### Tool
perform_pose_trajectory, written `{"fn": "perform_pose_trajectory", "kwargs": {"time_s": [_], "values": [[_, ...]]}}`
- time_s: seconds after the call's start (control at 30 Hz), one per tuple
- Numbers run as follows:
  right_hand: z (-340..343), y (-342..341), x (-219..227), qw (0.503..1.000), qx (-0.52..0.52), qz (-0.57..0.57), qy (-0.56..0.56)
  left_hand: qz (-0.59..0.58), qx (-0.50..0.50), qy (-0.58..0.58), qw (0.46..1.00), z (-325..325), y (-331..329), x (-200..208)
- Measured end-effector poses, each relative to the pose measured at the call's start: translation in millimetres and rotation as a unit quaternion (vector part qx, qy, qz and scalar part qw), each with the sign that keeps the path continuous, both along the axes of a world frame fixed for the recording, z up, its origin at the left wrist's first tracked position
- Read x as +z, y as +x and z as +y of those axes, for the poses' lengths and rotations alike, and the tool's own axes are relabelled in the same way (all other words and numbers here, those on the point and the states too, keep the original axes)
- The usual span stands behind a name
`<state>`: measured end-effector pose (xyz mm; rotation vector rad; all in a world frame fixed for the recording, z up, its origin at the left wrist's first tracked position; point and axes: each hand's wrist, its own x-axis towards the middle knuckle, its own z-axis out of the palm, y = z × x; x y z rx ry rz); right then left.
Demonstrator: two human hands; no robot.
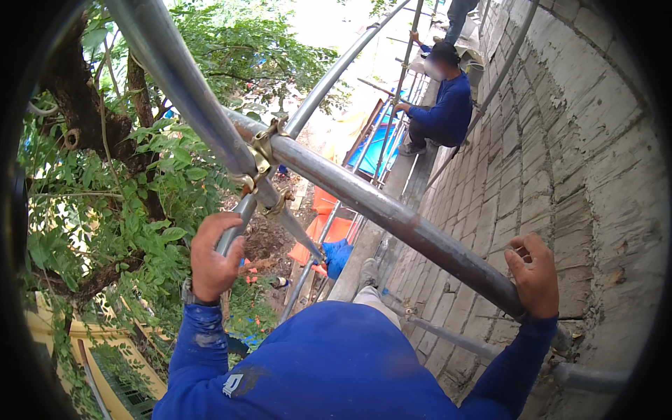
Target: The person is assembling a metal scaffolding structure on the exterior of a building. They lift and position metal poles and wooden planks onto the scaffold frame while standing on the structure. The person works alongside another worker to secure the components.
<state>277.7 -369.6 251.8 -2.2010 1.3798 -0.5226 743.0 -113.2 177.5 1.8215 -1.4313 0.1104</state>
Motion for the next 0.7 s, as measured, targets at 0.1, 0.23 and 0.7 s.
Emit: {"fn": "perform_pose_trajectory", "kwargs": {"time_s": [0.1, 0.23, 0.7], "values": [[0, -4, -3, 1.0, 0.007, 0.0, -0.012, -0.048, 0.092, 0.122, 0.987, 32, 36, -20], [-4, -11, -4, 1.0, 0.0, -0.001, -0.01, -0.012, 0.12, 0.215, 0.969, 44, 56, -96], [83, 135, -53, 0.894, 0.393, -0.206, 0.055, 0.026, 0.15, 0.306, 0.94, 22, 81, -112]]}}
